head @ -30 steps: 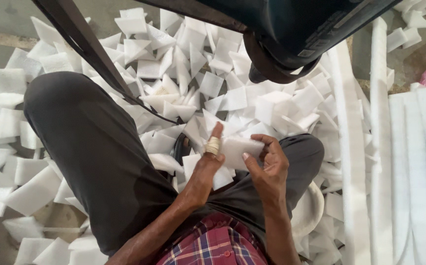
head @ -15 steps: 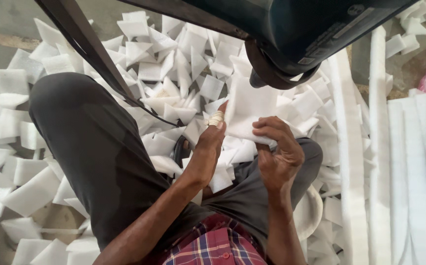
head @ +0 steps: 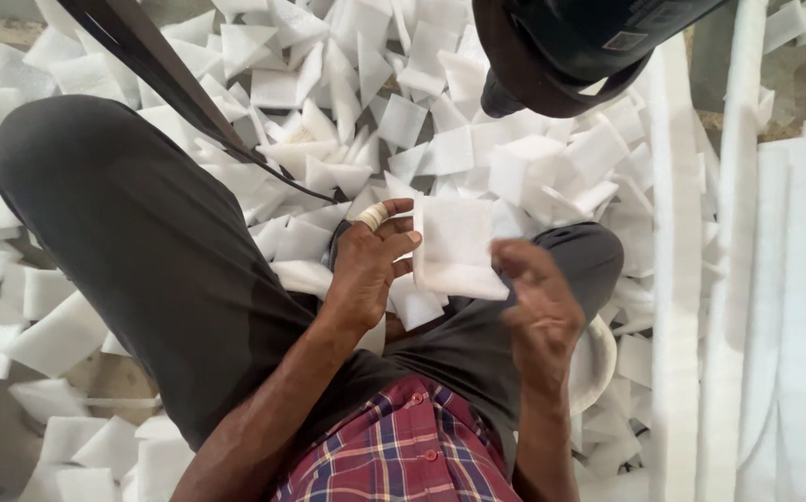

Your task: The person sits on the floor and repeatedly picks up small white foam pieces. They apply hot glue from a glue gun to the edges of the pieces and press them together to form small blocks. The finished blocks are placed into a pile on the floor.

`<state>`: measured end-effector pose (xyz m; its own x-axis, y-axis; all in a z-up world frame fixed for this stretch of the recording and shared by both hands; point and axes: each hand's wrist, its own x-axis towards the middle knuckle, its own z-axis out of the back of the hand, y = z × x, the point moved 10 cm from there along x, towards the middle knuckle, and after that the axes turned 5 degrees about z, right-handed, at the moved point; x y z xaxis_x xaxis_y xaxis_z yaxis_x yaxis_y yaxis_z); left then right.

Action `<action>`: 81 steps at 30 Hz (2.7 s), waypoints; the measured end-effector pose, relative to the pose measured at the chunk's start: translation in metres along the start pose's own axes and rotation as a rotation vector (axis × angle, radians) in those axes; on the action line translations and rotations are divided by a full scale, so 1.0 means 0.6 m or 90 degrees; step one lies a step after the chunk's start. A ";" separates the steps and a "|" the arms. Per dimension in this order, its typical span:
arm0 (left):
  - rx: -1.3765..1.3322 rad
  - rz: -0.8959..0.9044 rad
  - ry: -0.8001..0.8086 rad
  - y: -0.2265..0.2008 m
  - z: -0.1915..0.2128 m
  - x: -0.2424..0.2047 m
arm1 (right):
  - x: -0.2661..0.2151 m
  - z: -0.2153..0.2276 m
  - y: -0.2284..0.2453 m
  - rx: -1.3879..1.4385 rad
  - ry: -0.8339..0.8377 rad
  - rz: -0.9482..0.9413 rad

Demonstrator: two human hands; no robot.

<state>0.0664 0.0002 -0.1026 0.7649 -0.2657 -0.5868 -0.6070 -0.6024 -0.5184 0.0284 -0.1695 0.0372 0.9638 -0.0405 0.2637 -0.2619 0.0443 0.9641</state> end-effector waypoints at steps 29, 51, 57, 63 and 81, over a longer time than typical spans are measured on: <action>0.088 -0.075 0.089 -0.065 -0.065 0.015 | 0.066 0.000 -0.049 -0.066 -0.059 -0.219; -0.113 -0.270 -0.104 -0.164 0.083 0.020 | 0.279 0.223 -0.195 -0.653 0.899 -0.389; -0.202 -0.263 -0.090 -0.166 0.088 0.019 | 0.487 0.314 -0.341 -1.011 0.315 -0.286; -0.210 -0.280 -0.075 -0.153 0.087 0.036 | 0.316 0.026 -0.516 -0.819 0.257 0.008; 0.796 -0.388 -0.098 0.033 -0.010 0.118 | -0.064 0.117 -0.281 -0.212 -0.036 -0.280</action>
<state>0.1100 -0.0350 -0.1506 0.9930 -0.0746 -0.0912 -0.0430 0.4911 -0.8700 0.0317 -0.2455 -0.1333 0.9722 -0.1788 -0.1514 0.2035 0.3235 0.9241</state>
